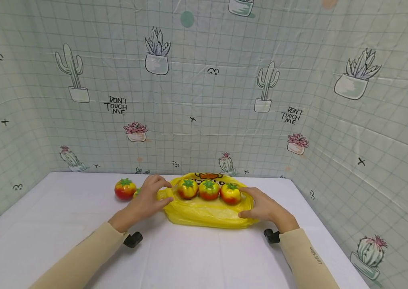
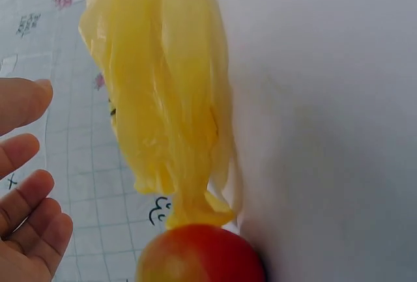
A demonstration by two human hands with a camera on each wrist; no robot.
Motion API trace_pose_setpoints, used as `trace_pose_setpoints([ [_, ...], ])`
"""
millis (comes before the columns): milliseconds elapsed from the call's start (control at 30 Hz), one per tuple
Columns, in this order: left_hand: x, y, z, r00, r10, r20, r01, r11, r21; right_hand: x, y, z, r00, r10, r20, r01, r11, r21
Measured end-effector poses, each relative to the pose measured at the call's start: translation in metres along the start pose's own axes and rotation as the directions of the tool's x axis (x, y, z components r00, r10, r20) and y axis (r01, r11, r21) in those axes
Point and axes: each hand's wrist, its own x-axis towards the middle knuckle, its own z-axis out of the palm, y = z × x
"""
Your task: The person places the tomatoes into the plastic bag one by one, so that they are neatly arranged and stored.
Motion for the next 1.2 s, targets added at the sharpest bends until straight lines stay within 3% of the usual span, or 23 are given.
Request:
trace_pose_setpoints([
  [267, -0.011, -0.010, -0.014, 0.999, -0.026, -0.027, 0.027, 0.998, 0.049, 0.000, 0.002, 0.001, 1.000, -0.002, 0.001, 0.002, 1.000, 0.005],
  [800, -0.021, -0.045, -0.037, 0.991, -0.050, -0.124, 0.064, 0.992, 0.111, 0.000, 0.003, 0.001, 1.000, -0.012, -0.005, 0.012, 1.000, 0.015],
  [1067, -0.025, -0.065, -0.041, 0.979, -0.147, -0.141, 0.162, 0.981, 0.104, 0.001, 0.003, 0.000, 1.000, -0.011, -0.004, 0.011, 1.000, 0.016],
  [1200, -0.027, -0.070, -0.042, 0.974, -0.163, -0.157, 0.182, 0.976, 0.116, 0.000, 0.002, 0.000, 1.000, -0.008, -0.002, 0.008, 1.000, 0.017],
])
